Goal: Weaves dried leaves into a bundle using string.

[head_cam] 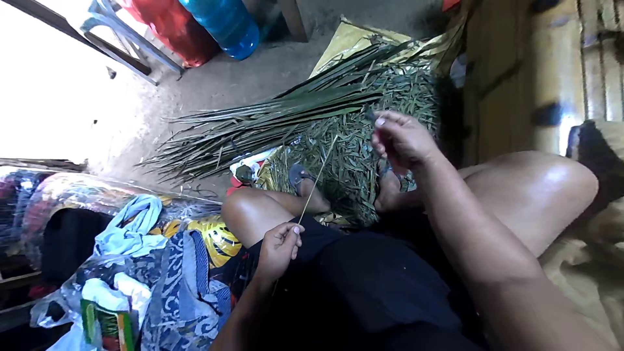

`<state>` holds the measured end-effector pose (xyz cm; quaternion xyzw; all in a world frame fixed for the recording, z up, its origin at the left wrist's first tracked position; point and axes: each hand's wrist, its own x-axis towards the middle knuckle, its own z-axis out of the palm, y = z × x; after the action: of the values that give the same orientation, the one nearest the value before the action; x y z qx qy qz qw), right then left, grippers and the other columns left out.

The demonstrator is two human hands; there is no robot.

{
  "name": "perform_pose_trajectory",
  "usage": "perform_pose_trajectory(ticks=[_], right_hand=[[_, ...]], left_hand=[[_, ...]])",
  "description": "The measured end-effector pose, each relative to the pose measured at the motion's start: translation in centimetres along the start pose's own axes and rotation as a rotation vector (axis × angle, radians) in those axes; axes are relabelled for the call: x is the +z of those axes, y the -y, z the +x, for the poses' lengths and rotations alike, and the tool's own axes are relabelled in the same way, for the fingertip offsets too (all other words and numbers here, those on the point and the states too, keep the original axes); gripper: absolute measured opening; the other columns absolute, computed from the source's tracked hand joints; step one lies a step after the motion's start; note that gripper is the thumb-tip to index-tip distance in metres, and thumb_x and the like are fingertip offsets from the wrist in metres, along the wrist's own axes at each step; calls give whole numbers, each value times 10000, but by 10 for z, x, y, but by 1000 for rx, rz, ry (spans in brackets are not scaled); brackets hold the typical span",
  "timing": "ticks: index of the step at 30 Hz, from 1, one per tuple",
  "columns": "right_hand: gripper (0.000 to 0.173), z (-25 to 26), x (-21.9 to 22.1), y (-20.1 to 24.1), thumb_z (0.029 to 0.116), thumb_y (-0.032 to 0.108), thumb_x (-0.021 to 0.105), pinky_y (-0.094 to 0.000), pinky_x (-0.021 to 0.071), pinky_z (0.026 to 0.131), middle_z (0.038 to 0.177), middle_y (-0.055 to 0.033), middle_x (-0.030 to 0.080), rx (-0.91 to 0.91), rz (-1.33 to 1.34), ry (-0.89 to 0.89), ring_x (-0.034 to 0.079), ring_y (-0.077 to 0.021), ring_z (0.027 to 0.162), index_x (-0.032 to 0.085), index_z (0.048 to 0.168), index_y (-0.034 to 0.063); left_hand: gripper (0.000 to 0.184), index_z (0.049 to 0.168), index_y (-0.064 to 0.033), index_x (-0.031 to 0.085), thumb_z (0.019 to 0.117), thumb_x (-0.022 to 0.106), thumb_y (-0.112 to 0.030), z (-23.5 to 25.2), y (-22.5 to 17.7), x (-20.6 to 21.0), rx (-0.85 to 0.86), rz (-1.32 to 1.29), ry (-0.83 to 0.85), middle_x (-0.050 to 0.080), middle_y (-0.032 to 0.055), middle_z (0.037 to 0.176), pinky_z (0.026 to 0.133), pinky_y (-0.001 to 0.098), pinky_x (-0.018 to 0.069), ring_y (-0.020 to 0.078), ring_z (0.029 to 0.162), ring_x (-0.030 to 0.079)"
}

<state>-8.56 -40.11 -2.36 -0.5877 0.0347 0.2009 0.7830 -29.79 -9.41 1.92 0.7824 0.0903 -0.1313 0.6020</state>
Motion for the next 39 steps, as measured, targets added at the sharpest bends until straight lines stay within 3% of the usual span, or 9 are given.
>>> perform_pose_trajectory(ticks=[6,9,14,21,25,30,34,39], right_hand=[[355,-44,65,-42,1083,204,470,-261,534,526,793,-63,665,122,-77,540,592,-105,560,572,1396,74],[348,-48,72,-58,1083,223,485,-230,528,530,795,-51,677,112,-68,673,597,-81,565,600,1358,43],[323,-37,53,-39,1072,201,488,-194,482,484,728,-18,647,33,-10,466,545,-49,519,628,1331,67],[294,-8,22,-9,1070,186,464,-205,494,480,713,18,631,-76,69,314,544,-45,515,638,1278,71],[317,-1,17,-4,1061,158,472,-229,507,491,712,5,610,-32,43,233,552,-71,522,612,1330,66],[362,13,-5,-2,1093,210,445,-215,489,470,745,20,603,-17,32,-46,538,-62,519,532,1428,100],[388,-12,26,-3,1081,179,453,-250,520,502,778,-28,644,38,-98,154,579,-91,556,515,1447,64],[369,-45,67,-49,1080,219,479,-263,536,542,802,-68,669,133,-113,546,601,-114,579,569,1398,57]], left_hand=[[262,1085,34,684,1076,450,-85,26,-15,17,-55,-115,24,633,7,710,453,193,464,47,485,517],[269,1079,35,677,1083,439,-89,33,-18,24,-74,-214,80,628,8,702,438,180,443,38,473,502],[243,1066,21,682,1071,462,-82,29,-14,20,-57,-241,138,612,-17,679,443,169,441,25,478,505],[236,1049,12,693,1063,475,-77,14,-7,12,-1,-189,187,609,-28,663,451,175,449,27,480,509],[232,1058,12,693,1061,478,-75,10,-6,8,10,-194,179,612,-24,662,451,175,450,26,480,511],[239,1052,16,692,1055,467,-66,1,1,4,-42,-147,140,601,-24,653,448,184,447,34,475,506],[270,1136,41,660,1082,428,-88,9,-2,10,-39,-155,110,618,5,688,446,205,473,58,476,523],[289,1141,40,641,1093,390,-92,29,-12,26,-34,-180,115,618,1,715,466,191,459,48,495,509]])
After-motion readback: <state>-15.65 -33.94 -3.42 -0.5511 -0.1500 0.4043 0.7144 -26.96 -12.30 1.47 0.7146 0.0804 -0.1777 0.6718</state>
